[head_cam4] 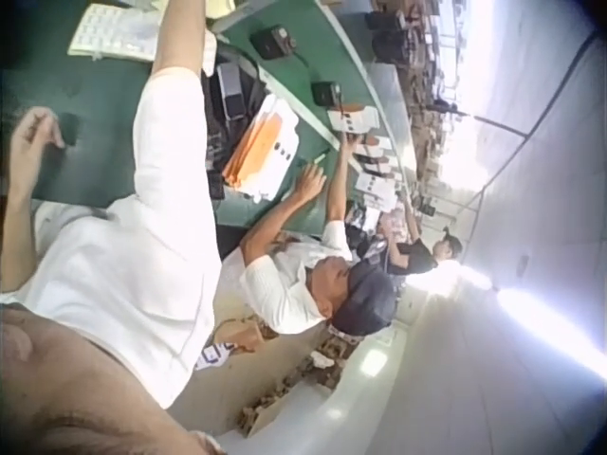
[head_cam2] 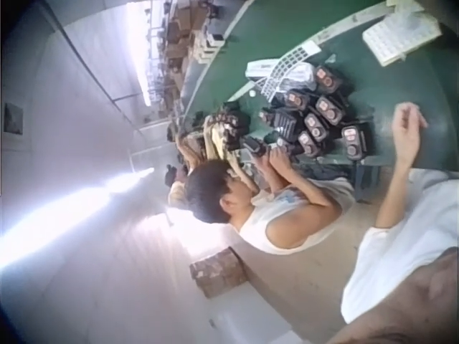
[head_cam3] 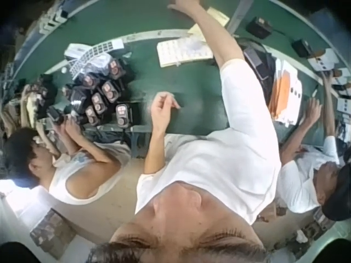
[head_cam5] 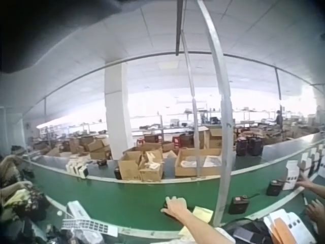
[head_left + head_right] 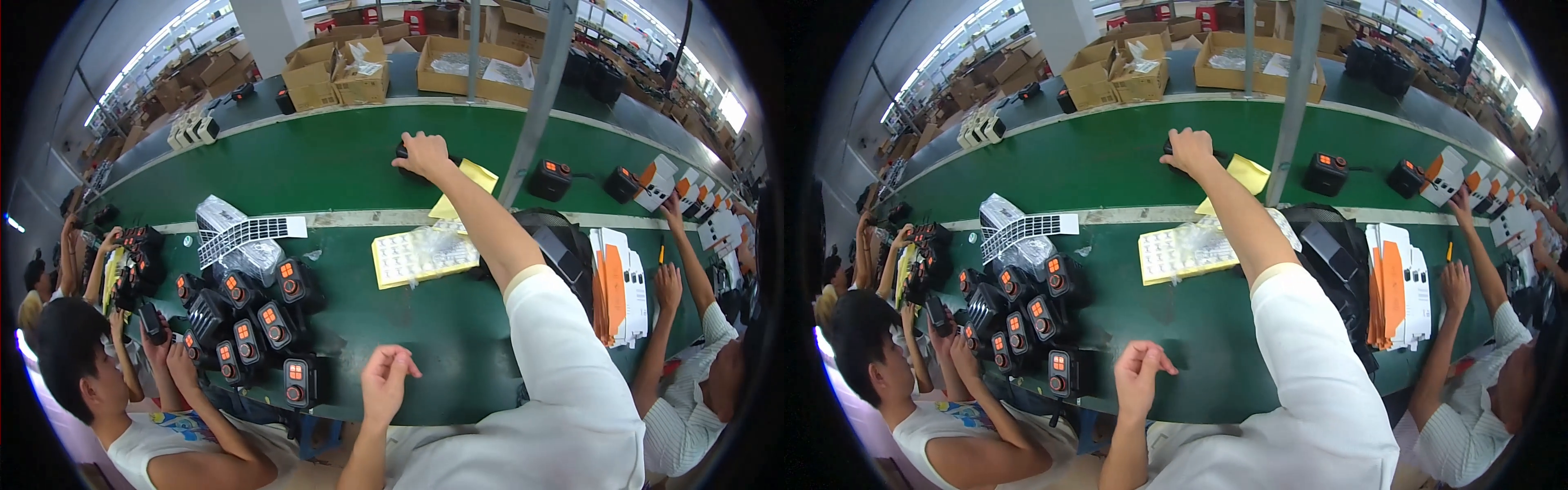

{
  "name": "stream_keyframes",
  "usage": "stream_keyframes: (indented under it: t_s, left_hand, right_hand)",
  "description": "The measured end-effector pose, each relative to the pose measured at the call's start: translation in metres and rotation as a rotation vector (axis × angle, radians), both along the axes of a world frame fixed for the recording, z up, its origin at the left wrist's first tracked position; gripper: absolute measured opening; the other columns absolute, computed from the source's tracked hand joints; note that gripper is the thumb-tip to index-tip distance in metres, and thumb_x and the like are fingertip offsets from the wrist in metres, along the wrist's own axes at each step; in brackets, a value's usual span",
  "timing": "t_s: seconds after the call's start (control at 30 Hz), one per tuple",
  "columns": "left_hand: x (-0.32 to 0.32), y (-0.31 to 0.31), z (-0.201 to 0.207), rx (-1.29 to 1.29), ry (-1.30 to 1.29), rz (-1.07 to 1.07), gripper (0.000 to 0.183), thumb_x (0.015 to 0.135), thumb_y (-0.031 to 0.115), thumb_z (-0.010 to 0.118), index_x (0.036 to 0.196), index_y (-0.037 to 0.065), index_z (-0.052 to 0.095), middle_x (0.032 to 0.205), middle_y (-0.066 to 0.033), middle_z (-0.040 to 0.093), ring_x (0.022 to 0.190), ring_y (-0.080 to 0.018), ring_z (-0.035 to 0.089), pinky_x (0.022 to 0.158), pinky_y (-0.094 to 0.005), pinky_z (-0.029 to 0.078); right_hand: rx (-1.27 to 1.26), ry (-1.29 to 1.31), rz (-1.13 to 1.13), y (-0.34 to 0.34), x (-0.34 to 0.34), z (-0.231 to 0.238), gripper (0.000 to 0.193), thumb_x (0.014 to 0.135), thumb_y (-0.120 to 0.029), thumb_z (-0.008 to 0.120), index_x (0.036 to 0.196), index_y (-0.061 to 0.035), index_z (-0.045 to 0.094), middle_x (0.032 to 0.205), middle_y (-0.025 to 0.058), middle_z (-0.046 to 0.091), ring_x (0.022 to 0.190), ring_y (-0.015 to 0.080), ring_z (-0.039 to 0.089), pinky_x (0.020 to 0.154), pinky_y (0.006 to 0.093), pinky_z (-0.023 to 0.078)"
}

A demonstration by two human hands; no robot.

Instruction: The person applies white stickers to the battery compartments of handheld electronic devices by hand, peeling them from a sticker sheet and pressing them onto each device.

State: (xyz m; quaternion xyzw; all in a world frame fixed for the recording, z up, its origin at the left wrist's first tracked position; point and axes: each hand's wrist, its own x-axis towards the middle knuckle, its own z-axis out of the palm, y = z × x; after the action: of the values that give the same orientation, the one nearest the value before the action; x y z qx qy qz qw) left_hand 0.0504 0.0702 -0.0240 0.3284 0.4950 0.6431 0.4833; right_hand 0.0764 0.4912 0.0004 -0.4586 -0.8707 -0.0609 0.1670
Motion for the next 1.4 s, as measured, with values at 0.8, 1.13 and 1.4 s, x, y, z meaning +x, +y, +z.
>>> stream_keyframes:
  t_s: [0.8,1.13,1.4]
  left_hand:
    - [0.029,0.049,0.044,0.138,-0.399,0.031,0.060,0.098,0.010,0.049,0.147,0.012,0.016,0.111,-0.0191,0.061,0.096,-0.0225,0.062,0.081,-0.0366,0.055]
    - [0.007,0.022,0.032,0.276,-0.338,-0.015,0.078,0.087,0.006,0.061,0.149,0.015,0.014,0.125,-0.0151,0.051,0.118,-0.0248,0.049,0.103,-0.0464,0.038]
    - [0.006,0.007,0.038,0.208,-0.505,-0.014,0.074,0.087,-0.006,0.056,0.147,0.010,0.016,0.118,-0.0213,0.058,0.103,-0.0229,0.062,0.085,-0.0340,0.052]
  right_hand:
    - [0.425,-0.227,0.327,-0.260,0.159,0.075,0.054,0.075,-0.012,0.056,0.123,0.0110,0.050,0.121,0.0251,0.057,0.103,0.0311,0.061,0.090,0.0392,0.048]
    - [0.364,-0.002,0.571,-0.303,0.156,0.058,0.048,0.076,-0.013,0.057,0.122,0.0033,0.056,0.121,0.0211,0.059,0.102,0.0291,0.062,0.094,0.0423,0.046]
    - [0.312,0.087,0.579,-0.308,0.164,0.049,0.050,0.074,-0.010,0.060,0.123,0.0007,0.057,0.128,0.0184,0.056,0.110,0.0266,0.059,0.100,0.0449,0.042]
